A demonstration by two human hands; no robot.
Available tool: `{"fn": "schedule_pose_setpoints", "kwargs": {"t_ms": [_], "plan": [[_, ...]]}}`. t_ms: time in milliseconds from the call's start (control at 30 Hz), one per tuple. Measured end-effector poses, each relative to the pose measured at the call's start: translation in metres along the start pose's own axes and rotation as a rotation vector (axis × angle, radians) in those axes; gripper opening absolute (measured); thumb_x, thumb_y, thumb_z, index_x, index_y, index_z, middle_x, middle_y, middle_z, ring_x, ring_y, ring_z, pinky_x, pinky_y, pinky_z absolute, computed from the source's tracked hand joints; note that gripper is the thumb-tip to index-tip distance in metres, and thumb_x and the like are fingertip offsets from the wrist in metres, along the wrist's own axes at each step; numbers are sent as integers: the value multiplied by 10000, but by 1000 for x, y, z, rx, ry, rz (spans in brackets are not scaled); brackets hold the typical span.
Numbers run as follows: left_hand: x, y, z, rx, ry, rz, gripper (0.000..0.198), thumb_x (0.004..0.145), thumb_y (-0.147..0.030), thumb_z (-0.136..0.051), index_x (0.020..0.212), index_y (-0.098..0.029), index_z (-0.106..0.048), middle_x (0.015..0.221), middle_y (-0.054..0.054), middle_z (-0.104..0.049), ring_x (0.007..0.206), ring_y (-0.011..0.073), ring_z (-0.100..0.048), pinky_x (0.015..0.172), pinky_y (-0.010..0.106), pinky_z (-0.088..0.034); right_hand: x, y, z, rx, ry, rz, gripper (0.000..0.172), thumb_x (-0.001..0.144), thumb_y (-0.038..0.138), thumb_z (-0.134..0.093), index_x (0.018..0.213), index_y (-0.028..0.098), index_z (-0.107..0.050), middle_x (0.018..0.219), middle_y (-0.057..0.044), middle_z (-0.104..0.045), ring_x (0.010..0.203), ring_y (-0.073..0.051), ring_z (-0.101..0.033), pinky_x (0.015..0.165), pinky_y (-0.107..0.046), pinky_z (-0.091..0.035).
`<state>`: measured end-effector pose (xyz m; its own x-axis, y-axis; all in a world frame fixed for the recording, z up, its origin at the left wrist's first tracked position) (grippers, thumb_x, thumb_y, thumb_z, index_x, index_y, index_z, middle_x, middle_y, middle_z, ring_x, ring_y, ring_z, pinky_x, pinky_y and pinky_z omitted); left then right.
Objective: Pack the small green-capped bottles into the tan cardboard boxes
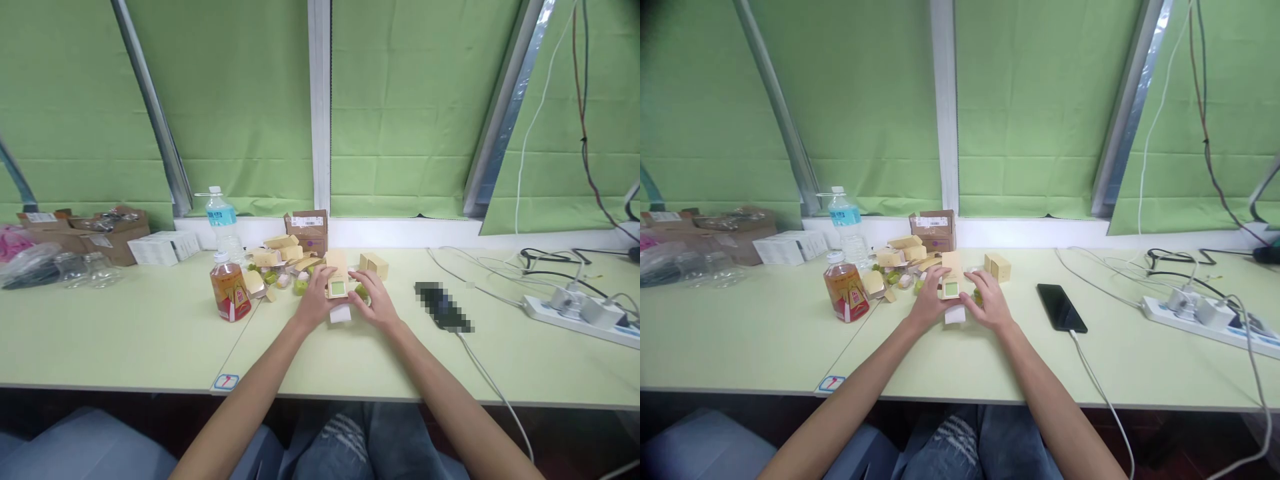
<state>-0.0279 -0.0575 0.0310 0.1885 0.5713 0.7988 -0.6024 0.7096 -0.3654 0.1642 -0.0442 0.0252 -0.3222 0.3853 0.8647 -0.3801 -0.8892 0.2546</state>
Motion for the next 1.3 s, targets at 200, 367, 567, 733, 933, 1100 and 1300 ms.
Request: {"fn": "schedule_pose_setpoints", "kwargs": {"t_ms": [200,367,567,733,933,1100,1300], "plan": [[4,4,0,-41,-34,171,678,763,-479,-848,1353,-287,-575,1248,91,-569,1149,274,-605,906,381,-545,0,4,-1,94,22,-35,473,949,480,-621,1330,219,-517,1201,-143,-614,1037,-278,-607,895,-458,-537],[6,17,3,-129,-208,332,596,752,-473,-859,1275,-249,-681,1121,90,-636,1088,266,-618,941,384,-509,1,13,-17,266,142,-177,377,910,569,-665,1121,257,-633,1058,-92,-628,767,-201,-588,723,-377,-553],[4,22,-5,-234,-129,381,426,909,-536,-676,1199,-231,-743,1055,90,-628,1022,238,-624,900,368,-514,5,16,-27,407,14,-375,392,914,594,-634,780,226,-651,907,-56,-606,806,-193,-588,698,-319,-529],[6,16,-7,-231,-197,365,368,897,-467,-706,1163,-213,-731,1128,103,-631,1124,243,-613,960,373,-523,5,9,-33,617,-44,-596,438,786,635,-744,779,212,-631,837,-27,-618,751,-174,-590,664,-296,-514],[6,4,-5,-378,-170,334,320,920,-411,-659,1160,-205,-706,1184,120,-589,1116,242,-613,744,301,-611,5,8,-36,797,-135,-802,491,635,591,-873,792,210,-606,781,-15,-697,673,-159,-625,685,-315,-539],[5,1,-3,-386,-168,294,260,915,-336,-645,1131,-197,-689,1168,114,-620,1089,228,-621,800,317,-615,6,5,-35,839,-190,-827,523,566,534,-927,795,211,-586,795,-5,-698,668,-166,-666,688,-321,-545],[5,3,-1,-419,-157,288,263,911,-363,-641,1111,-197,-679,1173,119,-637,1078,233,-624,738,295,-606,7,2,-34,832,-233,-789,538,579,561,-910,812,215,-569,811,12,-659,617,-148,-646,629,-301,-525]]}}
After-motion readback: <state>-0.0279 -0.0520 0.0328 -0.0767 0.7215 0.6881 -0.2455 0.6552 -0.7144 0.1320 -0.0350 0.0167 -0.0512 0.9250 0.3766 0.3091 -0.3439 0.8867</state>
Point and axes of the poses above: each hand's wrist, its own x-axis towards the middle knuckle, its own z-axis out of the back of the hand, y = z × x, the point moved 2 cm from there along x, towards the middle knuckle
